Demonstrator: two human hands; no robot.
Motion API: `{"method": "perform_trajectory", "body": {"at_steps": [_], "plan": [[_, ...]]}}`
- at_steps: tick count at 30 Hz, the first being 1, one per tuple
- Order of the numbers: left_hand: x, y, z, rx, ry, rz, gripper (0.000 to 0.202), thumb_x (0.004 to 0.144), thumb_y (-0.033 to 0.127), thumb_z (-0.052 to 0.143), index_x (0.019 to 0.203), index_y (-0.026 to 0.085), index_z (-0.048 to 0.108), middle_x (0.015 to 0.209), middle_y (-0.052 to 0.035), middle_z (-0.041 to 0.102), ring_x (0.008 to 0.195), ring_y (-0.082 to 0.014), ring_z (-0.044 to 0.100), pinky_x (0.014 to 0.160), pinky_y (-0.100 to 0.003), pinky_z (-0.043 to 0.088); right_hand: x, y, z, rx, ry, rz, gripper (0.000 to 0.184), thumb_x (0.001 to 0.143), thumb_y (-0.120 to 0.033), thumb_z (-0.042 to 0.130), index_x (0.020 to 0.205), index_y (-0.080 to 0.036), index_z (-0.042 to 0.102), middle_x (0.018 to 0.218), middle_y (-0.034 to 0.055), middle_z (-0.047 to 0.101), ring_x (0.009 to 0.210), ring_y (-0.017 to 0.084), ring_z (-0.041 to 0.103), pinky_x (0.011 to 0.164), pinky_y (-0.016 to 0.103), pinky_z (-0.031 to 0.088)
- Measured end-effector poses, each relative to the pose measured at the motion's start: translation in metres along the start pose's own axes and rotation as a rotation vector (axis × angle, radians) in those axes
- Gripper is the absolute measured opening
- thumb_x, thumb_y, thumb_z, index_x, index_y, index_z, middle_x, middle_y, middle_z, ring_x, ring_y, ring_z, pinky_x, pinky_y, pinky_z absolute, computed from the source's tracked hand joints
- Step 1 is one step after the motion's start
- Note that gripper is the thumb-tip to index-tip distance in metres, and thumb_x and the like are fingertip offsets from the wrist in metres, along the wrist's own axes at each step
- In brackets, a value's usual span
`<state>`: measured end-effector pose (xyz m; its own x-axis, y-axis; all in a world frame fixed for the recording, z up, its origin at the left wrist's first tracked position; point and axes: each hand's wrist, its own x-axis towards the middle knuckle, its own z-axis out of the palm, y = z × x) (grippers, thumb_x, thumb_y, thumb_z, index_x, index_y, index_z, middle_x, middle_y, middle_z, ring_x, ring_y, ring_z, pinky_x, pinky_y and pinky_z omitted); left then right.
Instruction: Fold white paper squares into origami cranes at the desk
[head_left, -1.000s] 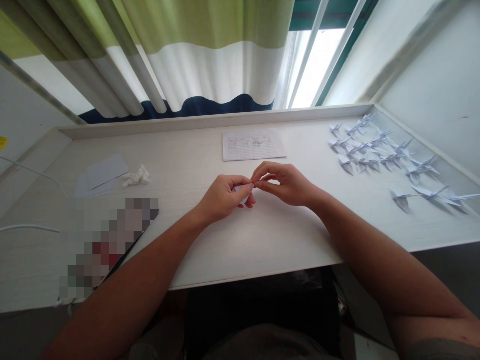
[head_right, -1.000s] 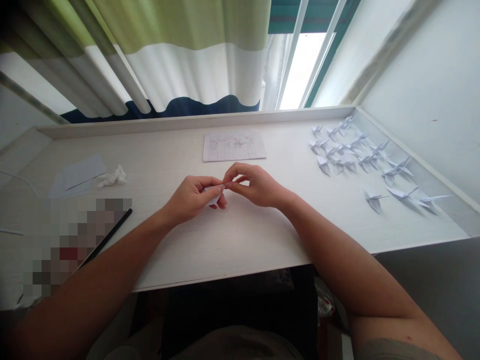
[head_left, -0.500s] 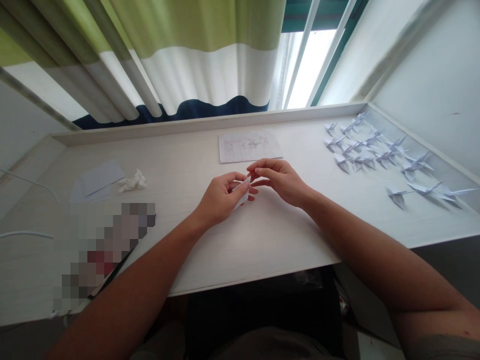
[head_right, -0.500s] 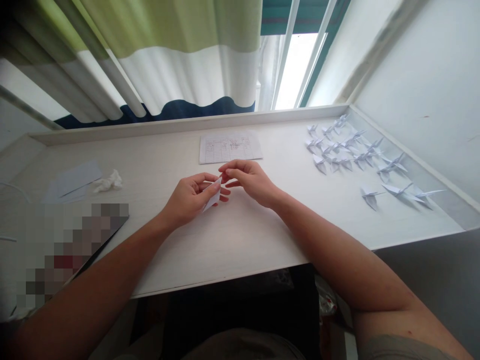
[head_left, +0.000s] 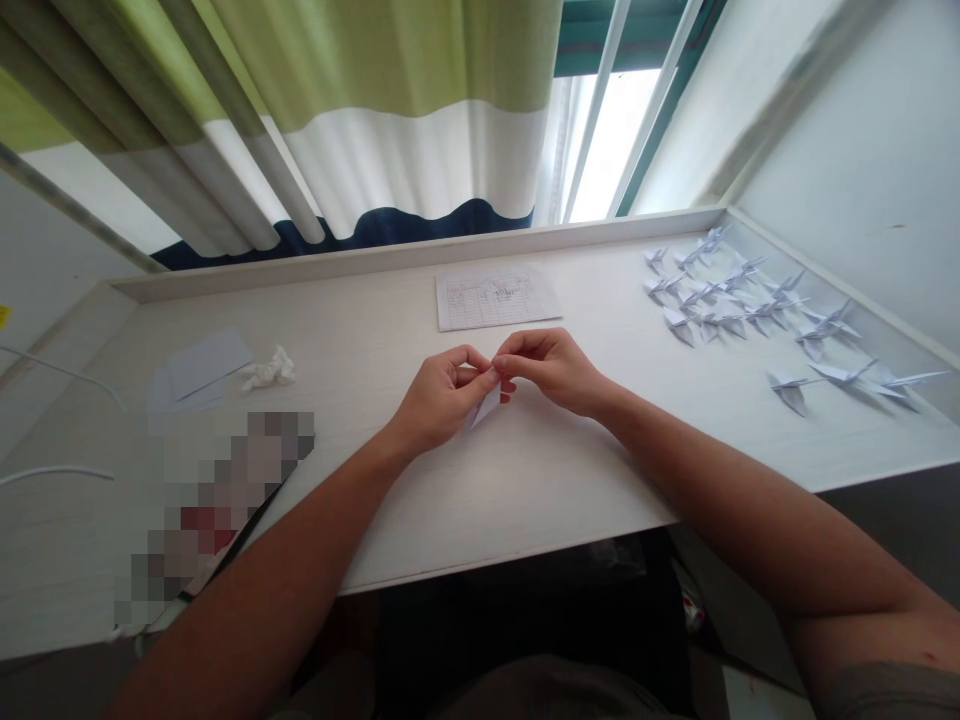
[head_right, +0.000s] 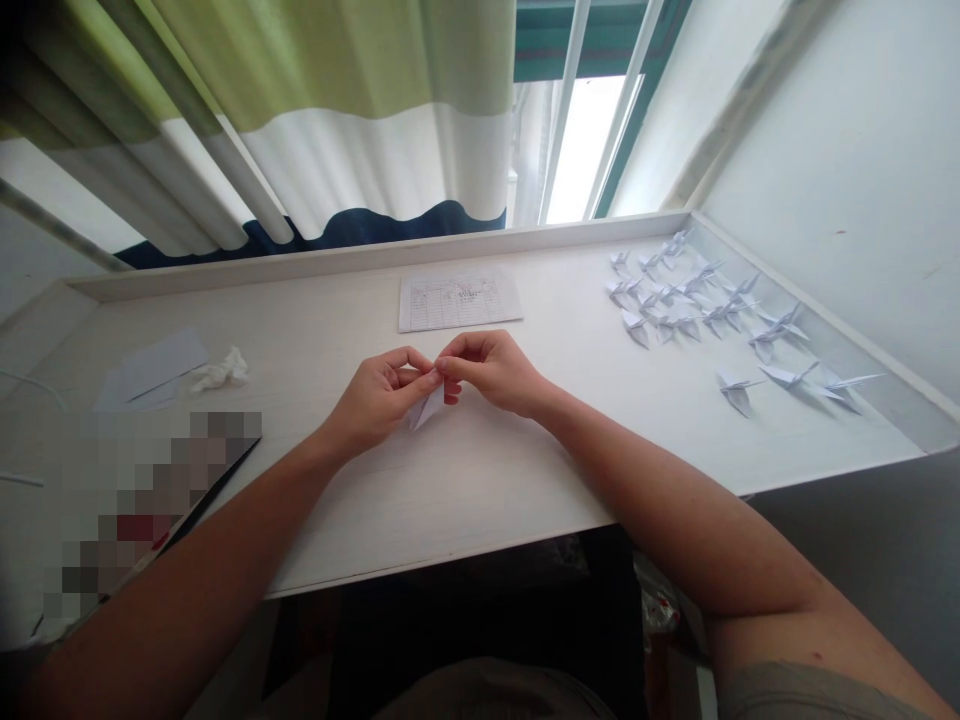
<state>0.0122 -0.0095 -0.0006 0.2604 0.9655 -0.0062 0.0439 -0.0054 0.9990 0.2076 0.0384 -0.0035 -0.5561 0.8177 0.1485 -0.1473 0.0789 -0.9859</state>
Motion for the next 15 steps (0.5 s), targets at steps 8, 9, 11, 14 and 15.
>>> {"method": "perform_trajectory", "body": {"at_steps": [8, 9, 11, 14, 15], "plan": [[0.0010, -0.0030, 0.0016, -0.071, 0.016, -0.029, 0.045, 0.085, 0.057, 0.086, 0.093, 0.018, 0.065, 0.086, -0.0097, 0.085, 0.084, -0.0260, 0.082, 0.078, -0.036, 0.060, -0.0002, -0.0011, 0.0032, -0.073, 0.088, 0.025, 0.014, 0.086, -0.027, 0.075, 0.078, -0.015, 0.076, 0.068, 0.0013, 0.072, 0.064, 0.015, 0.070, 0.065, 0.030, 0.056], [0.0013, -0.0033, 0.0016, -0.081, 0.015, -0.024, 0.046, 0.084, 0.057, 0.086, 0.093, 0.018, 0.065, 0.086, -0.0092, 0.084, 0.085, -0.0262, 0.082, 0.080, -0.037, 0.060, -0.0002, -0.0013, 0.0034, -0.086, 0.099, 0.024, 0.013, 0.085, -0.027, 0.075, 0.078, -0.015, 0.076, 0.068, 0.0017, 0.073, 0.064, 0.016, 0.070, 0.065, 0.030, 0.056], [0.0019, -0.0040, 0.0016, -0.089, 0.012, -0.020, 0.047, 0.083, 0.059, 0.087, 0.093, 0.018, 0.065, 0.085, -0.0087, 0.084, 0.085, -0.0264, 0.083, 0.082, -0.038, 0.060, -0.0003, -0.0012, 0.0038, -0.102, 0.110, 0.024, 0.014, 0.085, -0.027, 0.074, 0.078, -0.016, 0.076, 0.069, 0.0020, 0.073, 0.065, 0.016, 0.071, 0.065, 0.030, 0.057], [0.0021, -0.0041, 0.0020, -0.097, 0.009, -0.029, 0.047, 0.083, 0.058, 0.087, 0.093, 0.018, 0.065, 0.085, -0.0087, 0.084, 0.083, -0.0262, 0.082, 0.081, -0.038, 0.061, -0.0007, -0.0010, 0.0044, -0.110, 0.121, 0.020, 0.016, 0.085, -0.029, 0.075, 0.076, -0.016, 0.076, 0.068, 0.0012, 0.072, 0.063, 0.014, 0.068, 0.062, 0.029, 0.056], [0.0019, -0.0035, 0.0022, -0.104, 0.007, -0.033, 0.047, 0.083, 0.057, 0.087, 0.093, 0.018, 0.065, 0.086, -0.0086, 0.084, 0.082, -0.0259, 0.082, 0.081, -0.038, 0.061, -0.0009, -0.0009, 0.0045, -0.115, 0.124, 0.016, 0.017, 0.085, -0.031, 0.076, 0.075, -0.016, 0.076, 0.067, 0.0008, 0.071, 0.062, 0.014, 0.067, 0.062, 0.029, 0.055]]}}
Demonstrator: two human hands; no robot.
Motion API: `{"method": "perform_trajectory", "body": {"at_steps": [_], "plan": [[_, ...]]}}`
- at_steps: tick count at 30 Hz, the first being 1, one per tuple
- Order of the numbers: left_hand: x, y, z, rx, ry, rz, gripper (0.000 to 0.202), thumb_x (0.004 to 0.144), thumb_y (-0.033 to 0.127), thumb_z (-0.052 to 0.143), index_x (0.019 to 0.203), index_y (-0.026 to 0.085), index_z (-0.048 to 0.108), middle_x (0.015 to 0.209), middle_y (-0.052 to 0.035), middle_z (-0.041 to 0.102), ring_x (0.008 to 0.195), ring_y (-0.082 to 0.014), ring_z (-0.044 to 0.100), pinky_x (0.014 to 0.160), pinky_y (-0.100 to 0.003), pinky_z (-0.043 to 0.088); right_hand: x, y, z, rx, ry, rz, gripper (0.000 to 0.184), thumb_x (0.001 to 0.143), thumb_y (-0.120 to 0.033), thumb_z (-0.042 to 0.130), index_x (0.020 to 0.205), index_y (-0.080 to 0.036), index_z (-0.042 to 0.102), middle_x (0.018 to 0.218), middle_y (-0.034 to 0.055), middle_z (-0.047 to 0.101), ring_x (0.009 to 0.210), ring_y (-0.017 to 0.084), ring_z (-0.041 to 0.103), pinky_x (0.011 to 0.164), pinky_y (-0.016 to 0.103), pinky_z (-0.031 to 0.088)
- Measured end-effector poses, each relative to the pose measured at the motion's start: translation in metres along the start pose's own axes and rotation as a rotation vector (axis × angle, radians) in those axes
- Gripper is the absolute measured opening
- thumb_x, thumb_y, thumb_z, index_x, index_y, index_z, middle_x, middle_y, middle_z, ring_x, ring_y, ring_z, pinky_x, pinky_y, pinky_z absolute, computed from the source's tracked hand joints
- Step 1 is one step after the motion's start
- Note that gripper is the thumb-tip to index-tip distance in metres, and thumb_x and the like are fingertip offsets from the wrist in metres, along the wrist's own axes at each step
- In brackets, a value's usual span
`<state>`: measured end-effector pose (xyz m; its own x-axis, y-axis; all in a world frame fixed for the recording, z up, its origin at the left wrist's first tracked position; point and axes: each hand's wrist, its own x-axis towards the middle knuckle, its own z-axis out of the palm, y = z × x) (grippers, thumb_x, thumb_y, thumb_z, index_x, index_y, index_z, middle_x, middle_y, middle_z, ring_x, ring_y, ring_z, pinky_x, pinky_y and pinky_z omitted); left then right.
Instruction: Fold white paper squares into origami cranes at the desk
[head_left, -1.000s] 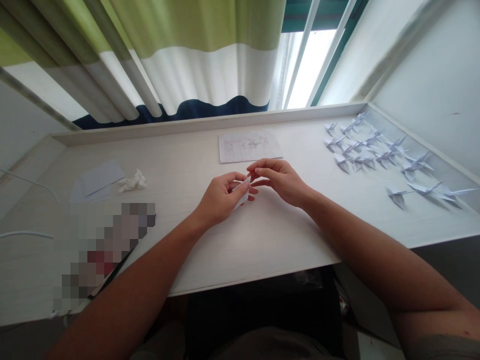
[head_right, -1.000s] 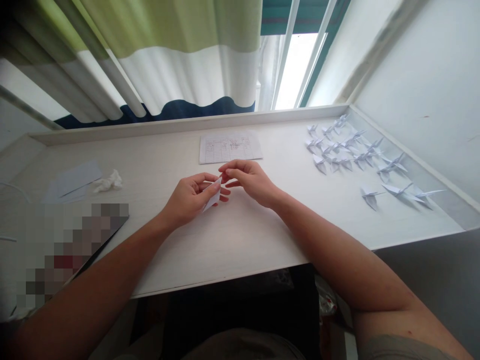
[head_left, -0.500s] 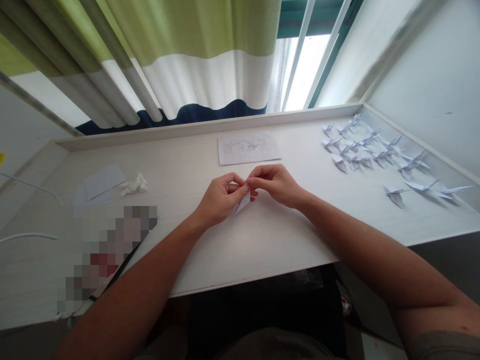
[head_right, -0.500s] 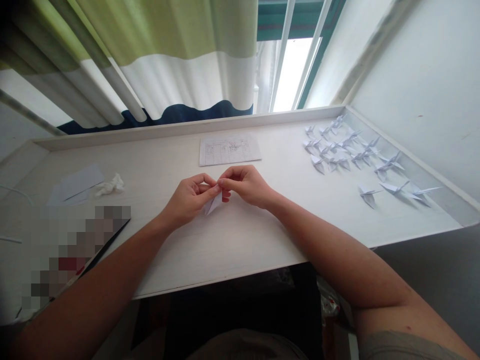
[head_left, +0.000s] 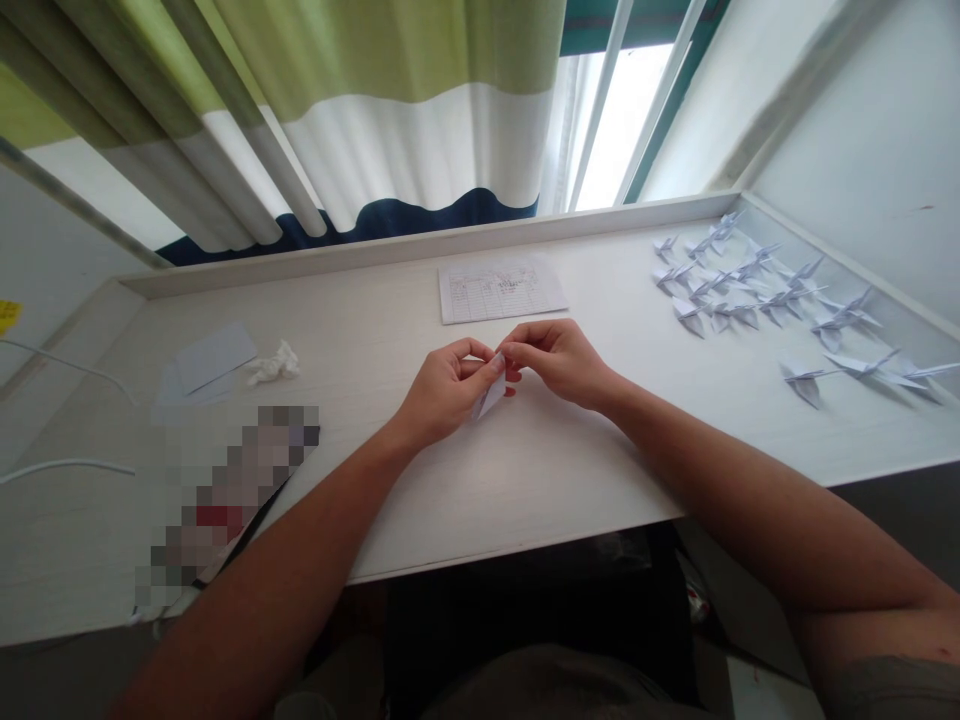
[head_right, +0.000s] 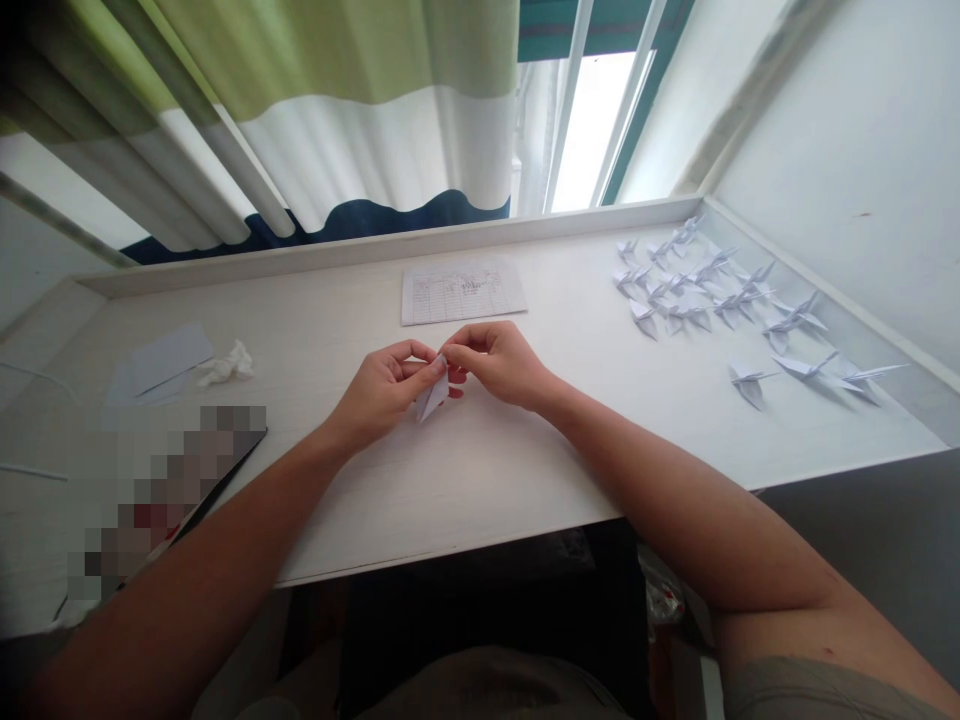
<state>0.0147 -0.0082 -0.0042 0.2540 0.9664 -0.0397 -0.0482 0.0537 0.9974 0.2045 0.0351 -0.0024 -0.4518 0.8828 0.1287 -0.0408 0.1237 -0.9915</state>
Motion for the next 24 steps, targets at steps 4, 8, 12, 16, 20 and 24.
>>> {"method": "perform_trajectory", "body": {"at_steps": [4, 8, 12, 16, 20, 24], "plan": [[-0.001, 0.005, 0.000, -0.039, -0.011, -0.042, 0.040, 0.089, 0.052, 0.084, 0.096, 0.017, 0.067, 0.091, -0.0093, 0.084, 0.078, -0.0246, 0.082, 0.080, -0.038, 0.062, 0.001, 0.001, -0.001, -0.020, 0.014, -0.032, 0.023, 0.086, -0.037, 0.079, 0.077, -0.016, 0.076, 0.066, 0.0007, 0.069, 0.063, 0.013, 0.064, 0.061, 0.028, 0.055], [0.001, 0.011, -0.001, -0.083, 0.022, -0.132, 0.032, 0.098, 0.048, 0.072, 0.101, 0.016, 0.069, 0.098, -0.0108, 0.082, 0.079, -0.0259, 0.082, 0.073, -0.037, 0.063, 0.005, 0.005, -0.003, 0.004, 0.064, -0.044, 0.032, 0.086, -0.048, 0.081, 0.082, -0.016, 0.076, 0.076, 0.0032, 0.074, 0.069, 0.014, 0.068, 0.068, 0.031, 0.060], [0.003, 0.010, -0.001, -0.088, 0.068, -0.164, 0.024, 0.095, 0.037, 0.077, 0.099, 0.017, 0.064, 0.089, -0.0081, 0.081, 0.079, -0.0246, 0.082, 0.069, -0.032, 0.062, 0.007, 0.011, -0.002, -0.031, 0.139, -0.047, 0.038, 0.085, -0.055, 0.081, 0.086, -0.018, 0.072, 0.077, 0.0024, 0.073, 0.065, 0.014, 0.065, 0.063, 0.030, 0.058], [0.004, 0.005, 0.001, -0.091, 0.162, -0.126, 0.028, 0.090, 0.035, 0.083, 0.095, 0.017, 0.061, 0.087, -0.0067, 0.080, 0.079, -0.0233, 0.080, 0.070, -0.033, 0.063, 0.003, 0.012, 0.003, -0.200, 0.246, -0.091, 0.037, 0.089, -0.052, 0.079, 0.079, -0.021, 0.062, 0.069, 0.0003, 0.067, 0.057, 0.013, 0.057, 0.053, 0.029, 0.047], [0.007, 0.000, 0.000, -0.122, 0.295, -0.067, 0.033, 0.089, 0.038, 0.084, 0.094, 0.018, 0.059, 0.088, -0.0059, 0.080, 0.080, -0.0220, 0.080, 0.077, -0.038, 0.066, -0.002, 0.011, 0.007, -0.357, 0.193, -0.129, 0.033, 0.090, -0.051, 0.078, 0.082, -0.021, 0.066, 0.074, 0.0024, 0.069, 0.066, 0.016, 0.060, 0.059, 0.031, 0.048], [0.007, 0.004, 0.000, -0.210, 0.315, -0.094, 0.022, 0.092, 0.029, 0.079, 0.091, 0.017, 0.061, 0.089, -0.0064, 0.080, 0.081, -0.0190, 0.079, 0.086, -0.040, 0.065, -0.001, 0.011, 0.009, -0.401, 0.142, -0.141, 0.029, 0.086, -0.046, 0.082, 0.083, -0.021, 0.066, 0.081, 0.0030, 0.072, 0.073, 0.017, 0.063, 0.066, 0.033, 0.052]]}}
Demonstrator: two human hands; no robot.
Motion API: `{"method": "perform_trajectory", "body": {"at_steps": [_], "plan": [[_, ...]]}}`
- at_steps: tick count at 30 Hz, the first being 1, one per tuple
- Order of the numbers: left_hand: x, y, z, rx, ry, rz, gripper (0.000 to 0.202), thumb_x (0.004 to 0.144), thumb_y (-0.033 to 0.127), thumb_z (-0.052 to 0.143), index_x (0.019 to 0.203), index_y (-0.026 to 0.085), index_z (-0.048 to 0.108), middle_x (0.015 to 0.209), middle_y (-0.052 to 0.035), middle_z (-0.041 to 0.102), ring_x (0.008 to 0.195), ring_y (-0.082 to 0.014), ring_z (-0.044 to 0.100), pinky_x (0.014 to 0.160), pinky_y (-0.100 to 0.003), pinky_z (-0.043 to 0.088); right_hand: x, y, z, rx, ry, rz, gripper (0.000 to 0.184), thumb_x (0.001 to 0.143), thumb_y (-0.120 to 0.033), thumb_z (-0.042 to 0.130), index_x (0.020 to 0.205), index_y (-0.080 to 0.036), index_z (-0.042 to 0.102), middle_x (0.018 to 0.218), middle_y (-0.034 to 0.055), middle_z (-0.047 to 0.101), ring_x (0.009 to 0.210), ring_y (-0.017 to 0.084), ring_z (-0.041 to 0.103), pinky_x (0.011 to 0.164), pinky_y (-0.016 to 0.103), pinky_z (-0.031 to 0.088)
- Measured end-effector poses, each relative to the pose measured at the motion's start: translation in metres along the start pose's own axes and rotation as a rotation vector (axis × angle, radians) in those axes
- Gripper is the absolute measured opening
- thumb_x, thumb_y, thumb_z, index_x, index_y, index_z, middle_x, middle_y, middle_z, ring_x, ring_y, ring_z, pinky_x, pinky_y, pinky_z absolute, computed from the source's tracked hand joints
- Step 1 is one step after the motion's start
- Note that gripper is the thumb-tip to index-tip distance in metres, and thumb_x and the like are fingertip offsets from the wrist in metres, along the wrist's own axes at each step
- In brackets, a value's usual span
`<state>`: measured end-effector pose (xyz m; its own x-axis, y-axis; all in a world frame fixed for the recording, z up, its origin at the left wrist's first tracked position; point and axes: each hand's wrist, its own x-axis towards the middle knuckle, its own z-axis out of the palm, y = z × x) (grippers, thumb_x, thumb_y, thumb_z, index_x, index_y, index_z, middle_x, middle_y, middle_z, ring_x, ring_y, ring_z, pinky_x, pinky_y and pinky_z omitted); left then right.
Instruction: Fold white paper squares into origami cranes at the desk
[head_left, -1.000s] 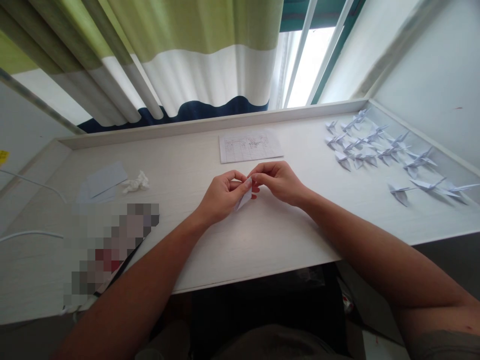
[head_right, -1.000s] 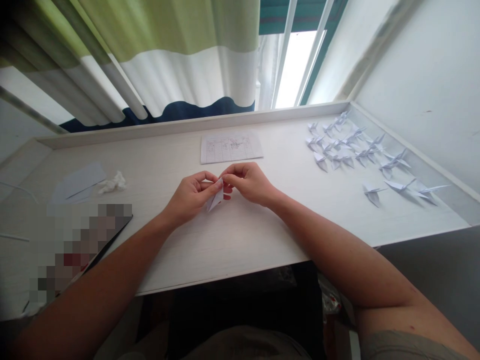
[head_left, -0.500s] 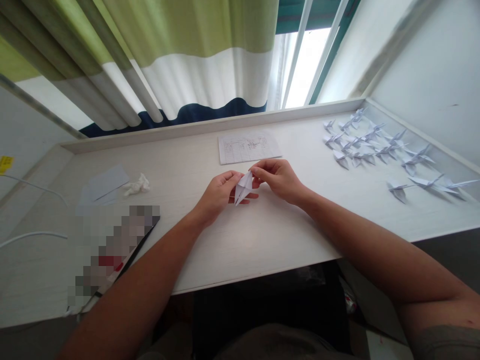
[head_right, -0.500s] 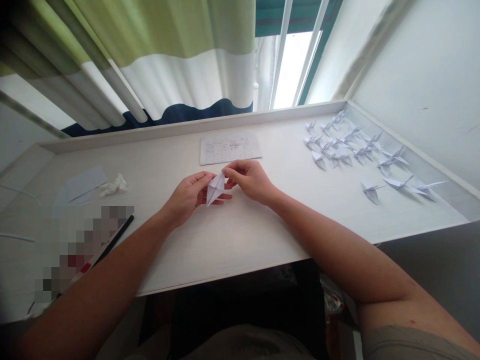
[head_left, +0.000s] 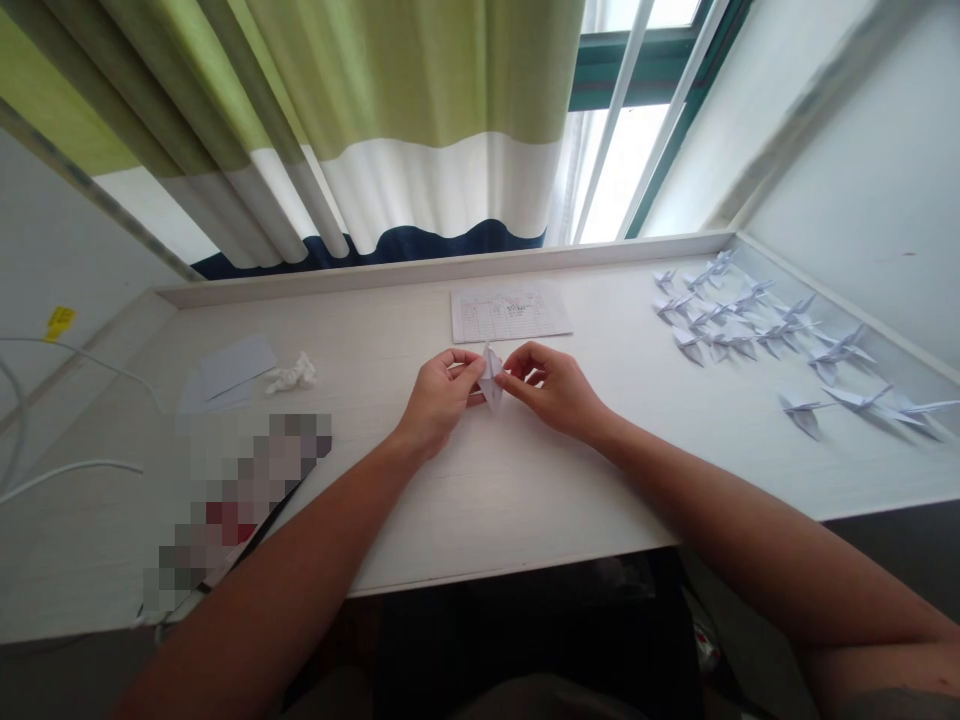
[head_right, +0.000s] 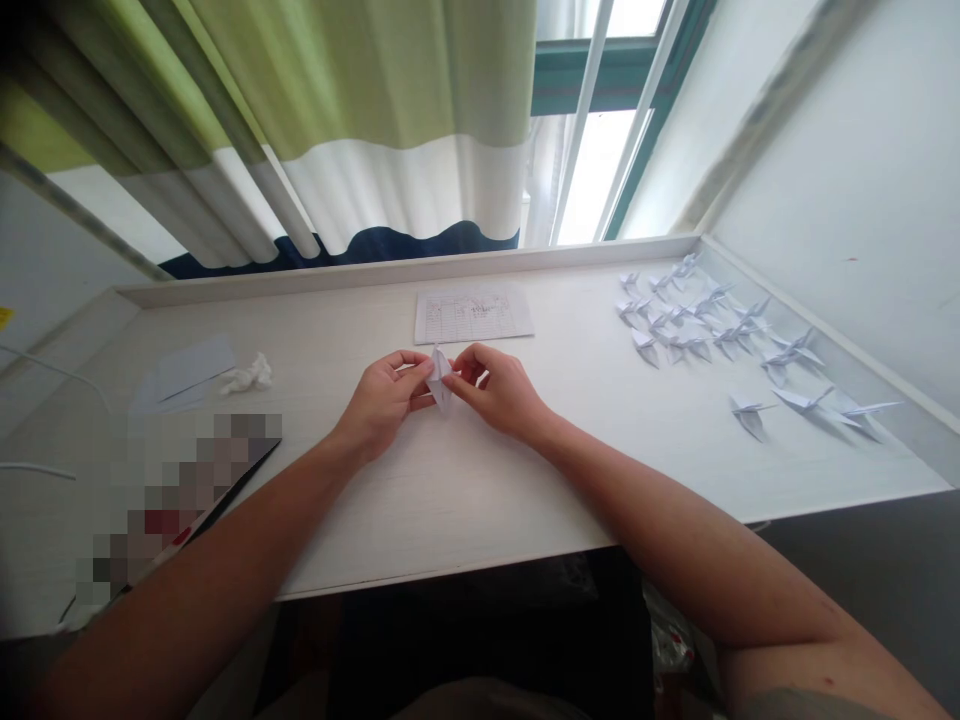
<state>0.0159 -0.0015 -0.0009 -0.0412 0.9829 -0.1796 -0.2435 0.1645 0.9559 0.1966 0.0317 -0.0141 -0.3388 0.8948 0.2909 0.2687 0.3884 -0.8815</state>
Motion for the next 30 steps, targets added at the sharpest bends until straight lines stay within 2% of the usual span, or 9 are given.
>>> {"method": "perform_trajectory", "body": {"at_steps": [4, 8, 12, 14, 18, 21, 25, 30], "plan": [[-0.005, 0.005, 0.002, -0.074, -0.116, -0.017, 0.016, 0.091, 0.025, 0.078, 0.091, 0.015, 0.065, 0.094, -0.0080, 0.080, 0.088, -0.0190, 0.079, 0.094, -0.041, 0.063, 0.002, 0.002, 0.000, 0.043, 0.022, 0.030, 0.032, 0.084, -0.046, 0.083, 0.080, -0.021, 0.063, 0.080, 0.0025, 0.071, 0.072, 0.017, 0.063, 0.065, 0.033, 0.050], [-0.006, 0.003, 0.002, -0.061, -0.158, 0.016, 0.028, 0.087, 0.027, 0.085, 0.103, 0.015, 0.066, 0.090, -0.0058, 0.080, 0.088, -0.0187, 0.079, 0.099, -0.042, 0.060, 0.003, 0.002, -0.002, 0.088, 0.048, 0.025, 0.037, 0.083, -0.050, 0.084, 0.081, -0.021, 0.063, 0.079, 0.0013, 0.068, 0.071, 0.016, 0.062, 0.063, 0.031, 0.049], [-0.003, 0.001, -0.002, 0.018, -0.175, 0.052, 0.033, 0.088, 0.028, 0.086, 0.107, 0.017, 0.061, 0.082, -0.0029, 0.080, 0.080, -0.0182, 0.078, 0.091, -0.039, 0.060, 0.003, 0.003, -0.004, 0.143, 0.078, 0.014, 0.037, 0.083, -0.048, 0.085, 0.103, -0.022, 0.067, 0.082, -0.0007, 0.067, 0.076, 0.017, 0.064, 0.065, 0.030, 0.051], [-0.001, 0.000, -0.006, 0.079, -0.204, 0.022, 0.034, 0.088, 0.029, 0.087, 0.103, 0.018, 0.058, 0.079, -0.0020, 0.079, 0.076, -0.0187, 0.078, 0.086, -0.037, 0.060, 0.004, 0.004, -0.006, 0.159, 0.029, 0.000, 0.038, 0.085, -0.046, 0.083, 0.112, -0.022, 0.069, 0.086, 0.0002, 0.070, 0.081, 0.018, 0.067, 0.071, 0.031, 0.053], [0.002, 0.000, -0.013, 0.177, -0.269, -0.006, 0.032, 0.084, 0.033, 0.089, 0.094, 0.018, 0.063, 0.083, -0.0044, 0.080, 0.081, -0.0193, 0.078, 0.083, -0.034, 0.058, 0.005, 0.004, -0.009, 0.142, -0.130, 0.024, 0.031, 0.084, -0.047, 0.084, 0.095, -0.020, 0.076, 0.076, 0.0015, 0.072, 0.072, 0.017, 0.066, 0.073, 0.033, 0.053], [0.003, 0.000, -0.016, 0.252, -0.237, 0.080, 0.032, 0.079, 0.036, 0.093, 0.093, 0.017, 0.071, 0.087, -0.0051, 0.080, 0.082, -0.0171, 0.075, 0.079, -0.030, 0.056, 0.005, 0.003, -0.009, 0.118, -0.117, 0.047, 0.031, 0.081, -0.049, 0.086, 0.085, -0.019, 0.077, 0.079, 0.0043, 0.076, 0.072, 0.017, 0.064, 0.070, 0.032, 0.051], [0.001, 0.004, -0.017, 0.314, -0.236, 0.096, 0.044, 0.074, 0.039, 0.095, 0.104, 0.018, 0.073, 0.077, -0.0024, 0.078, 0.066, -0.0137, 0.066, 0.066, -0.027, 0.048, 0.006, 0.003, -0.010, 0.157, -0.158, 0.093, 0.032, 0.083, -0.050, 0.082, 0.084, -0.018, 0.079, 0.083, 0.0056, 0.079, 0.071, 0.016, 0.064, 0.065, 0.030, 0.048], [0.001, 0.007, -0.017, 0.346, -0.207, 0.112, 0.038, 0.075, 0.034, 0.093, 0.102, 0.018, 0.072, 0.080, -0.0039, 0.081, 0.071, -0.0168, 0.071, 0.072, -0.030, 0.051, 0.009, 0.005, -0.012, 0.213, -0.129, 0.137, 0.044, 0.079, -0.060, 0.084, 0.077, -0.017, 0.077, 0.072, 0.0036, 0.073, 0.065, 0.014, 0.058, 0.061, 0.028, 0.046]]}}
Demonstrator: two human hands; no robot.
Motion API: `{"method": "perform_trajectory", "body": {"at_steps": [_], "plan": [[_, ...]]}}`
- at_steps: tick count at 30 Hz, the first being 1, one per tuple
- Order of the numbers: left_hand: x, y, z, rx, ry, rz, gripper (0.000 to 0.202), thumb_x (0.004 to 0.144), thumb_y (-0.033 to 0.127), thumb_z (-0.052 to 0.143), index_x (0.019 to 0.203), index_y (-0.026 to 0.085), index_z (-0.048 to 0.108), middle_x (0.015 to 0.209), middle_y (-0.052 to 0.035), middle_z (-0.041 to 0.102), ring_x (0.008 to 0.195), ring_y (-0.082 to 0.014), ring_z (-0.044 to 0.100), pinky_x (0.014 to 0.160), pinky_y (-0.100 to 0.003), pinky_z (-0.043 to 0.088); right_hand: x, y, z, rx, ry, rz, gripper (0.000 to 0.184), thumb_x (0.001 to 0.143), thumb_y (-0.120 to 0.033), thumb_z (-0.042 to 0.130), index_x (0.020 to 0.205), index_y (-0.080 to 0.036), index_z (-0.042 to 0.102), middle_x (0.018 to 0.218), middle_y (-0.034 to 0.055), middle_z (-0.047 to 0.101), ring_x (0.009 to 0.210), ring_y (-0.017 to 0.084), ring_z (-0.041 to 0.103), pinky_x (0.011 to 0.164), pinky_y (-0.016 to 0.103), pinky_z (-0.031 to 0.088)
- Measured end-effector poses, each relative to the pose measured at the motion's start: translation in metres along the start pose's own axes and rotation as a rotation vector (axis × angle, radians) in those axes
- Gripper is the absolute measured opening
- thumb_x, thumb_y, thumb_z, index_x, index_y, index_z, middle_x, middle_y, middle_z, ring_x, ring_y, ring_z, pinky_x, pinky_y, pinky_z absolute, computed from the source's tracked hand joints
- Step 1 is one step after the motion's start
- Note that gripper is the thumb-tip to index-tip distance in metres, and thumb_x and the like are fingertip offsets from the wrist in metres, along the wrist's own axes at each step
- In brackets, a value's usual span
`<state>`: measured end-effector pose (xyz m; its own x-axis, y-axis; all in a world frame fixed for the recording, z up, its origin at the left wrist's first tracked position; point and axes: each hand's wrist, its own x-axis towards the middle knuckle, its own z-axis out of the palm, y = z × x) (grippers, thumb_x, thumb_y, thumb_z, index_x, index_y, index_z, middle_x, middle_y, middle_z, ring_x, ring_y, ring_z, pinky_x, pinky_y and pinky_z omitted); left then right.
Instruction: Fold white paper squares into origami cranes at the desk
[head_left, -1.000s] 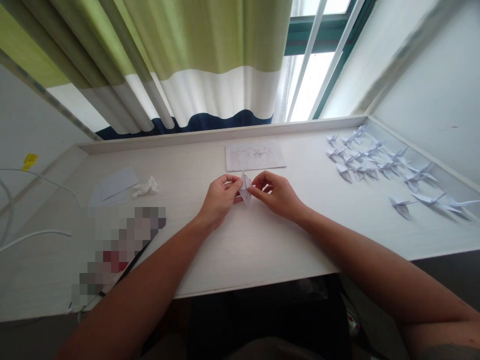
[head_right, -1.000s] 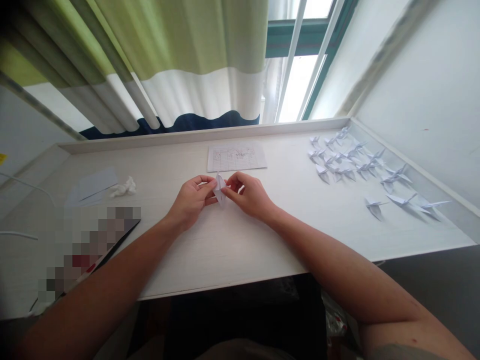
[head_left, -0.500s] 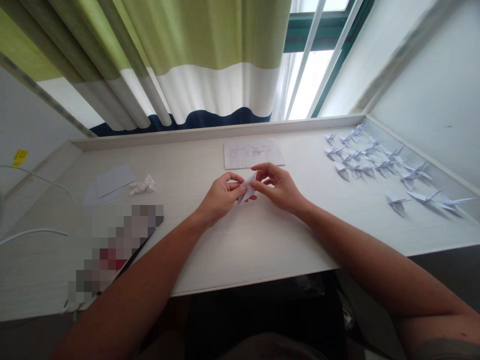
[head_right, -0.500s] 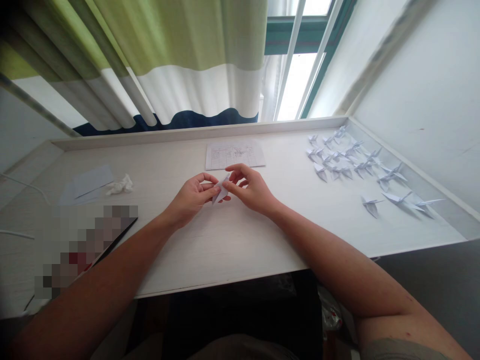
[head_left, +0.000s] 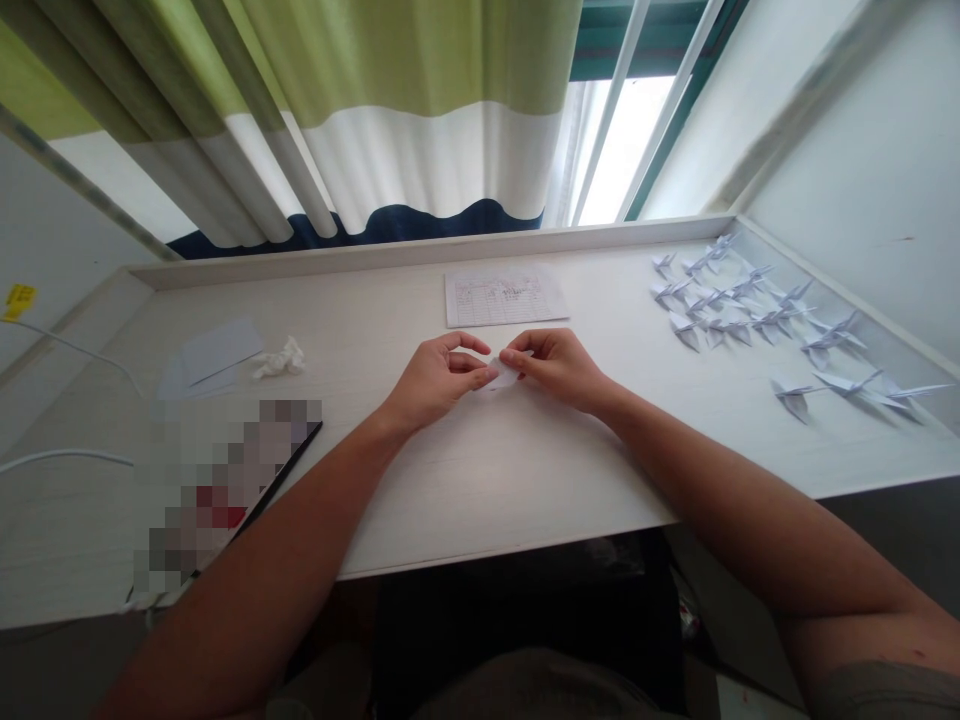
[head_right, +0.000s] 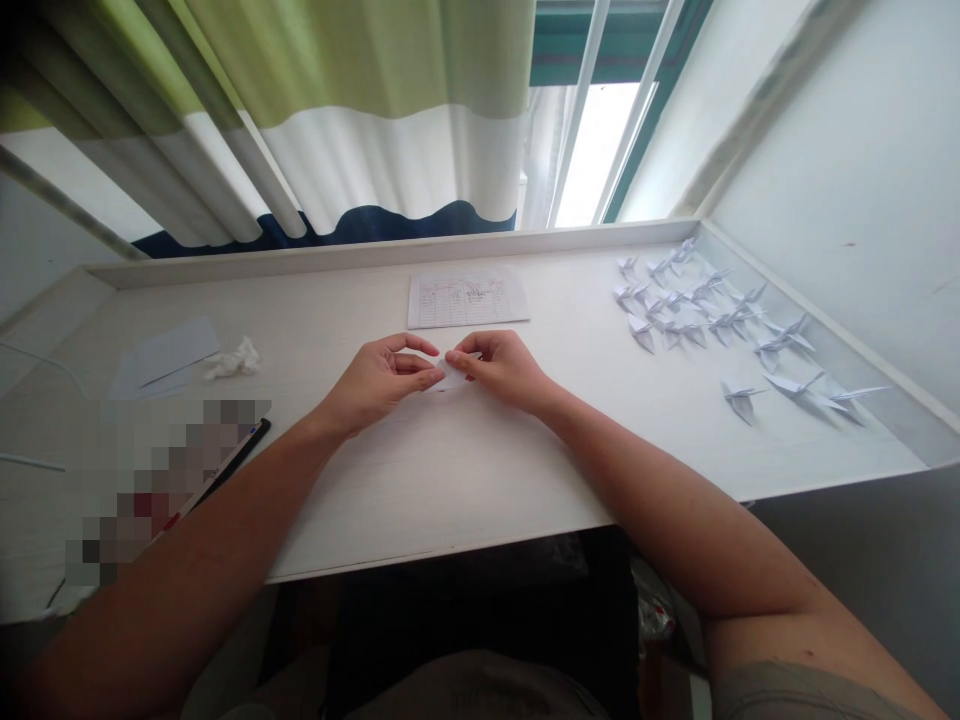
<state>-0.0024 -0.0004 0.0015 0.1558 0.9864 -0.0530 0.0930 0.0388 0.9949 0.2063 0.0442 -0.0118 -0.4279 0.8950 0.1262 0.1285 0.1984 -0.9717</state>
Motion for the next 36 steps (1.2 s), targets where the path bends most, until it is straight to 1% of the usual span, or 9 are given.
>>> {"method": "perform_trajectory", "body": {"at_steps": [2, 5, 11, 14, 18, 24, 30, 33, 36], "plan": [[0.0004, 0.0006, -0.0008, 0.021, 0.019, 0.013, 0.034, 0.077, 0.032, 0.091, 0.101, 0.018, 0.072, 0.080, -0.0042, 0.081, 0.073, -0.0176, 0.073, 0.074, -0.031, 0.052, 0.0006, 0.0002, -0.0014, 0.036, 0.003, 0.029, 0.046, 0.077, -0.063, 0.086, 0.076, -0.017, 0.076, 0.072, 0.0034, 0.073, 0.065, 0.014, 0.059, 0.062, 0.028, 0.048], [0.0006, 0.0016, -0.0016, 0.037, -0.003, 0.023, 0.030, 0.079, 0.031, 0.088, 0.101, 0.017, 0.074, 0.080, -0.0050, 0.082, 0.072, -0.0170, 0.071, 0.072, -0.030, 0.051, 0.0008, 0.0003, -0.0028, 0.071, -0.018, 0.053, 0.048, 0.075, -0.065, 0.087, 0.076, -0.017, 0.077, 0.071, 0.0031, 0.072, 0.065, 0.014, 0.059, 0.062, 0.028, 0.049], [0.0003, 0.0031, 0.0006, 0.005, -0.021, 0.060, 0.029, 0.080, 0.029, 0.088, 0.104, 0.017, 0.076, 0.083, -0.0049, 0.080, 0.078, -0.0184, 0.073, 0.073, -0.030, 0.055, -0.0005, -0.0010, 0.0000, 0.064, 0.007, 0.016, 0.050, 0.075, -0.067, 0.086, 0.076, -0.018, 0.076, 0.074, 0.0043, 0.074, 0.067, 0.015, 0.062, 0.063, 0.029, 0.052], [0.0000, 0.0021, 0.0027, -0.008, -0.031, 0.040, 0.025, 0.083, 0.035, 0.086, 0.098, 0.017, 0.077, 0.088, -0.0068, 0.079, 0.084, -0.0199, 0.073, 0.075, -0.032, 0.058, -0.0018, -0.0019, 0.0021, 0.048, 0.023, -0.020, 0.045, 0.079, -0.063, 0.085, 0.078, -0.019, 0.076, 0.078, 0.0051, 0.075, 0.070, 0.016, 0.065, 0.066, 0.030, 0.055], [0.0003, -0.0004, 0.0023, 0.034, -0.047, 0.049, 0.030, 0.086, 0.045, 0.083, 0.085, 0.016, 0.078, 0.085, -0.0072, 0.077, 0.079, -0.0190, 0.071, 0.073, -0.031, 0.056, -0.0030, -0.0023, 0.0018, 0.032, 0.017, -0.046, 0.035, 0.083, -0.053, 0.083, 0.081, -0.019, 0.078, 0.081, 0.0055, 0.077, 0.073, 0.017, 0.067, 0.069, 0.031, 0.057], [0.0013, -0.0016, -0.0014, 0.136, -0.082, 0.108, 0.025, 0.088, 0.042, 0.079, 0.084, 0.017, 0.081, 0.076, -0.0039, 0.072, 0.070, -0.0161, 0.063, 0.066, -0.030, 0.046, -0.0052, -0.0068, 0.0003, 0.000, -0.026, -0.018, 0.028, 0.085, -0.046, 0.082, 0.083, -0.018, 0.079, 0.084, 0.0061, 0.078, 0.076, 0.018, 0.069, 0.070, 0.031, 0.056], [-0.0001, 0.0010, 0.0005, 0.076, -0.061, 0.092, 0.029, 0.084, 0.045, 0.085, 0.083, 0.016, 0.080, 0.079, -0.0054, 0.075, 0.073, -0.0166, 0.066, 0.068, -0.030, 0.049, -0.0057, -0.0062, 0.0008, 0.009, -0.030, -0.047, 0.029, 0.086, -0.047, 0.081, 0.082, -0.018, 0.078, 0.083, 0.0062, 0.078, 0.077, 0.019, 0.070, 0.070, 0.032, 0.056], [-0.0008, 0.0029, 0.0002, 0.073, -0.056, 0.051, 0.032, 0.079, 0.046, 0.089, 0.082, 0.016, 0.078, 0.081, -0.0052, 0.076, 0.075, -0.0162, 0.067, 0.070, -0.029, 0.051, -0.0054, -0.0046, 0.0006, 0.007, -0.065, -0.061, 0.030, 0.087, -0.048, 0.079, 0.082, -0.018, 0.077, 0.083, 0.0059, 0.078, 0.078, 0.019, 0.069, 0.072, 0.033, 0.057], [-0.0007, 0.0036, -0.0011, 0.027, -0.091, -0.009, 0.034, 0.076, 0.046, 0.092, 0.082, 0.016, 0.077, 0.081, -0.0040, 0.075, 0.077, -0.0162, 0.068, 0.074, -0.030, 0.054, -0.0062, -0.0047, 0.0003, 0.006, -0.084, -0.062, 0.029, 0.088, -0.047, 0.078, 0.084, -0.018, 0.076, 0.085, 0.0064, 0.078, 0.080, 0.020, 0.070, 0.071, 0.033, 0.055]]}}
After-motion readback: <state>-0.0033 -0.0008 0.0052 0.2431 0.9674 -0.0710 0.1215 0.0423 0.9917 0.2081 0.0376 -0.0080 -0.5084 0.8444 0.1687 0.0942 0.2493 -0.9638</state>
